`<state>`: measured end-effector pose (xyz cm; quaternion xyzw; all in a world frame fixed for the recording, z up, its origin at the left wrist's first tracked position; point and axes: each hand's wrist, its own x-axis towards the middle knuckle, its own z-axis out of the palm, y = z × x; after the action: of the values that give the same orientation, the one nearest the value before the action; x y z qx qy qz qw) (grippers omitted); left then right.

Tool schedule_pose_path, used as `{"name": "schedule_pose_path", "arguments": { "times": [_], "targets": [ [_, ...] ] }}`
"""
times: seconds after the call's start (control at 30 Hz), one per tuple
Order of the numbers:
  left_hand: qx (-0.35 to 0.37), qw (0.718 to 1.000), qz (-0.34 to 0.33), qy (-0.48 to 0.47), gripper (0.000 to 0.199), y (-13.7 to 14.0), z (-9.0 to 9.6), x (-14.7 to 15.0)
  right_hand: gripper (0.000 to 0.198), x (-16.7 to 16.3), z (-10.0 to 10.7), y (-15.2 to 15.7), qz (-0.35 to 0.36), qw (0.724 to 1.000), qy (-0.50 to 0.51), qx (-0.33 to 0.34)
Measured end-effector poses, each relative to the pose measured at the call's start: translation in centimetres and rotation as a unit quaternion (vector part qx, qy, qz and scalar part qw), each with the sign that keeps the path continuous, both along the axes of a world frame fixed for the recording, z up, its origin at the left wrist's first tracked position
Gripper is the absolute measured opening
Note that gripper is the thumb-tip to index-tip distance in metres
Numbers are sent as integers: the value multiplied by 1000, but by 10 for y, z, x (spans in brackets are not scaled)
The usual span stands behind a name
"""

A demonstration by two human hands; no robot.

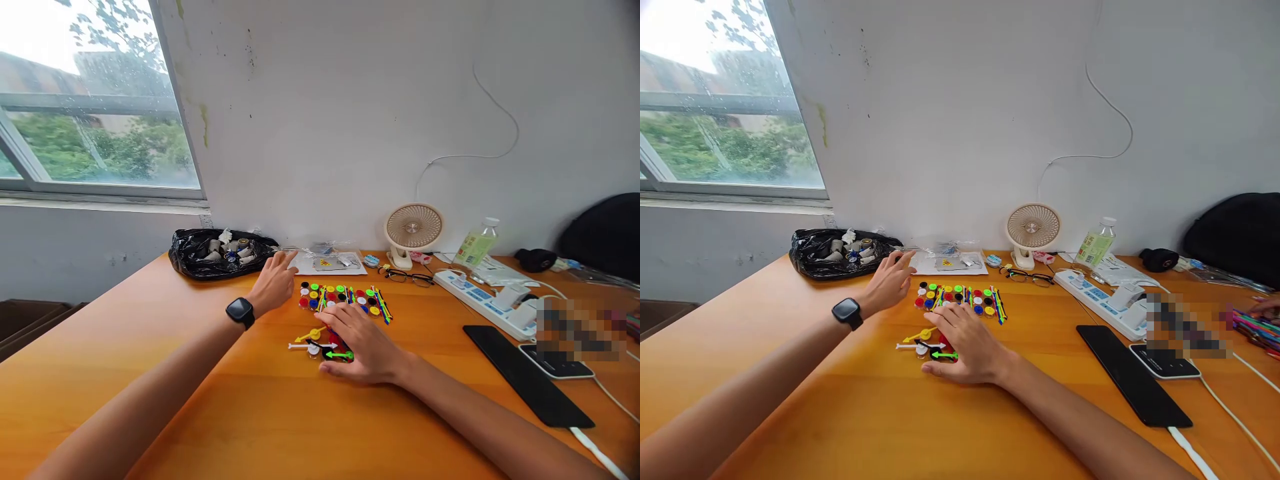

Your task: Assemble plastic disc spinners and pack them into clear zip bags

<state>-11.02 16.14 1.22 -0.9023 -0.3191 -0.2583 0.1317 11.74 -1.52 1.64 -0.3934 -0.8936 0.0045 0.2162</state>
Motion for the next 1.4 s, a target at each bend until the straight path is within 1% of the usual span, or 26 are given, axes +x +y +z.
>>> {"name": "schedule_pose_path", "arguments": {
  "times": [0.07, 0.13, 0.2, 0.3, 0.37, 0.43, 0.6, 0.63, 0.67, 0.73, 0.77, 0.8, 0.87, 0.93, 1.0, 1.07, 1.1, 1.17, 1.2, 1.27, 1.33, 1.4],
  "targets": [
    [9, 999, 14, 50, 26, 22, -1, -5, 77, -2, 10, 6, 15, 1000, -4, 9],
    [10, 998, 10, 59, 28, 36, 1, -8, 72, -4, 20, 12, 21, 1000, -7, 14],
    [12, 998, 0, 58, 32, 43, 7, -10, 63, -5, 32, 19, 22, 1000, 1, 21],
    [18, 999, -6, 46, 37, 49, 20, -10, 46, -6, 51, 28, 12, 999, 38, 33],
    [13, 1000, 5, 11, 37, 56, 32, -11, 38, -6, 63, 35, -3, 997, 63, 32],
    [-15, 996, 31, -79, 34, 66, 44, -12, 33, -7, 73, 41, -12, 996, 87, 29],
    [-21, 976, 90, -195, 30, 91, 75, -20, 27, -1, 86, 57, -24, 991, 127, 12],
    [-19, 966, 98, -238, 30, 93, 80, -23, 27, 1, 89, 60, -29, 991, 132, 7],
    [-25, 947, 94, -307, 30, 93, 85, -26, 26, 5, 92, 63, -38, 989, 141, 1],
    [-40, 899, 67, -432, 32, 88, 93, -31, 26, 12, 100, 70, -65, 983, 171, -19],
    [-49, 876, 49, -477, 34, 83, 97, -32, 27, 16, 104, 73, -84, 977, 193, -31],
    [-61, 860, 30, -507, 35, 77, 100, -33, 29, 20, 109, 76, -100, 970, 215, -43],
    [-106, 839, -13, -534, 38, 60, 105, -32, 36, 26, 118, 81, -129, 951, 275, -60],
    [-177, 826, -60, -532, 40, 39, 109, -27, 47, 29, 123, 84, -152, 923, 345, -75],
    [-250, 827, -119, -490, 41, 17, 111, -21, 58, 30, 121, 85, -163, 898, 394, -109],
    [-328, 828, -188, -414, 38, -4, 112, -14, 67, 30, 116, 85, -140, 889, 399, -173],
    [-357, 830, -203, -378, 34, -12, 112, -12, 68, 30, 113, 85, -115, 890, 385, -216],
    [-387, 830, -215, -339, 31, -24, 112, -8, 58, 32, 107, 85, -56, 889, 347, -295],
    [-394, 831, -212, -329, 33, -27, 111, -7, 50, 34, 105, 85, -35, 886, 336, -318],
    [-407, 834, -202, -314, 39, -28, 109, -8, 39, 39, 103, 86, -22, 883, 336, -327],
    [-424, 834, -201, -291, 45, -25, 107, -11, 35, 43, 102, 86, -28, 882, 345, -320],
    [-436, 831, -213, -271, 45, -20, 104, -17, 34, 47, 102, 84, -34, 882, 340, -325]
  ]
}}
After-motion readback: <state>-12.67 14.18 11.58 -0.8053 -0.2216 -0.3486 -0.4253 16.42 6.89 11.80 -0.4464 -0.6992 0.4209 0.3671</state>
